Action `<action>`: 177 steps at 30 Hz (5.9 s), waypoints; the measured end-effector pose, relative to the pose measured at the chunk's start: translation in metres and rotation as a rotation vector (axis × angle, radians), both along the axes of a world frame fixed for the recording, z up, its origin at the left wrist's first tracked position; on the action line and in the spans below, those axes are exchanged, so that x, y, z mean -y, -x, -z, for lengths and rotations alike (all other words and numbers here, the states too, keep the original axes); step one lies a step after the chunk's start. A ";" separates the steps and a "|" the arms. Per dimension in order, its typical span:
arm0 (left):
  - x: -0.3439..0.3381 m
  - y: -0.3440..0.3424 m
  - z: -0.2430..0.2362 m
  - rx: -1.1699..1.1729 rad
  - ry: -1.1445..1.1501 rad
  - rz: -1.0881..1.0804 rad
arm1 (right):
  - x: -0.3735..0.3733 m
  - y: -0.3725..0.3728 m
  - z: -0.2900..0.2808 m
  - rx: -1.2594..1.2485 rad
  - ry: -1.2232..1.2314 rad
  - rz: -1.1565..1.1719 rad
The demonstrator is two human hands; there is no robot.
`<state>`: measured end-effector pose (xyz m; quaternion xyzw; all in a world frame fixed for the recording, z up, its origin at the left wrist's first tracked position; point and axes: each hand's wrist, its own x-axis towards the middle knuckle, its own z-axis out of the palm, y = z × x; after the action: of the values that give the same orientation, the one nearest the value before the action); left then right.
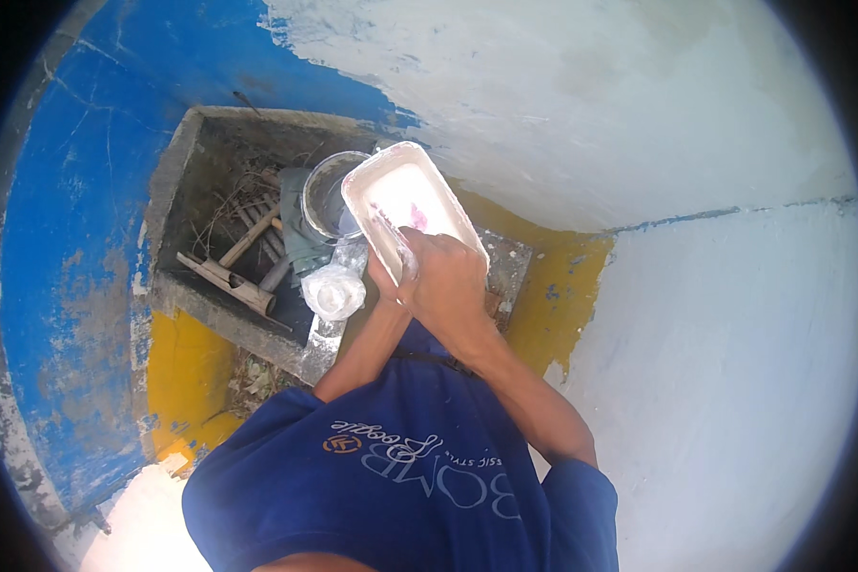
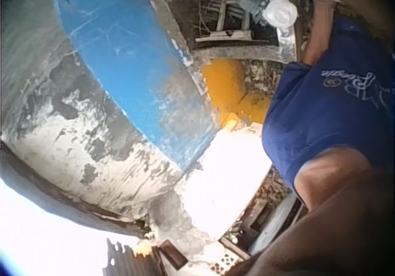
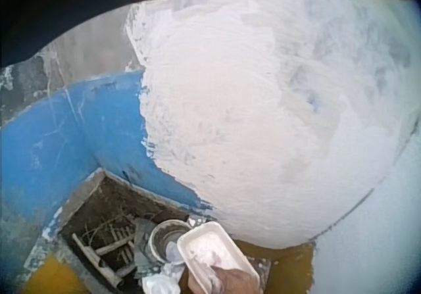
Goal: The person applies plaster to a wall using a putty knife. They scoop plaster from a small container and spread it onto the wall with broad strokes, smoothing the surface.
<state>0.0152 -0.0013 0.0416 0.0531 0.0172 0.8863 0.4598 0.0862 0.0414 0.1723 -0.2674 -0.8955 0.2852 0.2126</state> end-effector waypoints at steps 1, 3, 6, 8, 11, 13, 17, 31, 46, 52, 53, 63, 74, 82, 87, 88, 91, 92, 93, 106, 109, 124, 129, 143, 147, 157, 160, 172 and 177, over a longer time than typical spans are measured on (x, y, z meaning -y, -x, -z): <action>0.001 0.000 0.000 -0.001 0.001 0.001 | -0.001 0.000 -0.002 0.016 0.036 0.028; 0.004 0.001 -0.001 -0.008 0.112 -0.032 | -0.005 0.003 -0.003 0.032 0.072 0.056; 0.004 0.000 -0.006 -0.056 0.198 -0.079 | -0.011 0.008 -0.005 0.163 0.012 0.083; 0.006 0.002 -0.005 -0.049 0.172 -0.071 | -0.013 0.008 -0.009 0.128 0.032 0.069; 0.006 0.001 -0.011 -0.039 0.184 -0.067 | -0.010 0.007 -0.002 0.155 0.004 -0.013; 0.006 0.002 -0.017 -0.039 0.221 -0.083 | -0.010 0.009 -0.003 0.116 0.008 0.026; 0.010 0.002 -0.015 -0.054 0.156 -0.074 | -0.008 0.008 -0.003 0.062 0.072 -0.003; 0.011 0.001 -0.022 0.024 0.102 -0.040 | -0.001 0.013 -0.002 0.012 0.076 0.071; 0.017 0.007 -0.004 0.001 0.189 -0.025 | -0.004 0.002 -0.002 0.038 -0.133 0.030; 0.018 0.007 -0.007 0.014 0.083 0.014 | 0.005 0.009 -0.001 0.018 0.072 0.021; 0.017 0.008 -0.011 0.011 0.146 -0.023 | 0.004 0.010 -0.002 -0.041 0.089 0.049; 0.020 0.013 -0.013 -0.048 0.122 -0.069 | 0.001 0.015 -0.006 0.030 0.104 0.040; 0.025 0.015 -0.021 -0.126 0.267 -0.105 | 0.005 0.024 -0.004 0.098 0.074 0.096; 0.025 0.017 -0.012 -0.084 0.241 -0.108 | 0.008 0.030 -0.001 0.052 0.100 0.092; 0.026 0.018 -0.012 -0.100 0.146 -0.066 | 0.011 0.033 -0.002 0.054 0.105 0.055; 0.025 0.019 -0.005 -0.099 0.102 -0.058 | 0.008 0.035 -0.001 0.069 0.088 0.078; 0.022 0.017 -0.010 -0.100 0.233 -0.113 | -0.003 0.031 -0.005 0.045 0.045 0.128; 0.025 0.019 -0.004 -0.128 0.229 -0.108 | -0.006 0.028 -0.007 0.007 0.017 0.158; 0.026 0.020 -0.005 -0.125 0.229 -0.106 | -0.008 0.024 -0.008 0.010 0.018 0.160; 0.020 0.013 0.013 -0.010 0.152 0.041 | 0.002 0.013 0.004 0.035 0.061 0.029; 0.017 0.012 0.001 -0.073 0.020 0.002 | -0.001 0.015 -0.002 0.076 0.123 0.036; 0.015 0.007 -0.016 -0.063 0.228 -0.093 | -0.006 0.018 -0.005 0.107 0.120 0.037; 0.014 0.007 -0.007 -0.073 0.314 -0.121 | -0.006 0.021 -0.007 0.124 0.100 0.084; 0.010 0.005 -0.024 -0.123 0.190 -0.102 | -0.018 0.020 -0.007 0.017 0.092 0.112; 0.006 0.008 -0.025 -0.109 0.197 -0.101 | -0.024 0.011 -0.015 -0.077 -0.076 0.157; 0.011 0.010 0.001 0.009 0.089 -0.005 | -0.004 0.010 -0.001 0.060 0.003 0.016; 0.009 0.012 0.004 -0.050 -0.011 -0.017 | -0.004 0.013 -0.005 0.038 0.087 0.024; 0.009 0.011 -0.011 -0.136 0.202 -0.127 | -0.015 0.021 -0.001 0.131 0.093 0.019; 0.010 0.011 -0.012 -0.246 0.329 -0.156 | -0.010 0.020 -0.011 0.096 0.131 -0.005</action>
<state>0.0041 -0.0112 0.0535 0.0837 0.2217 0.8913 0.3866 0.0658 0.0515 0.1836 -0.2922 -0.8847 0.3306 0.1506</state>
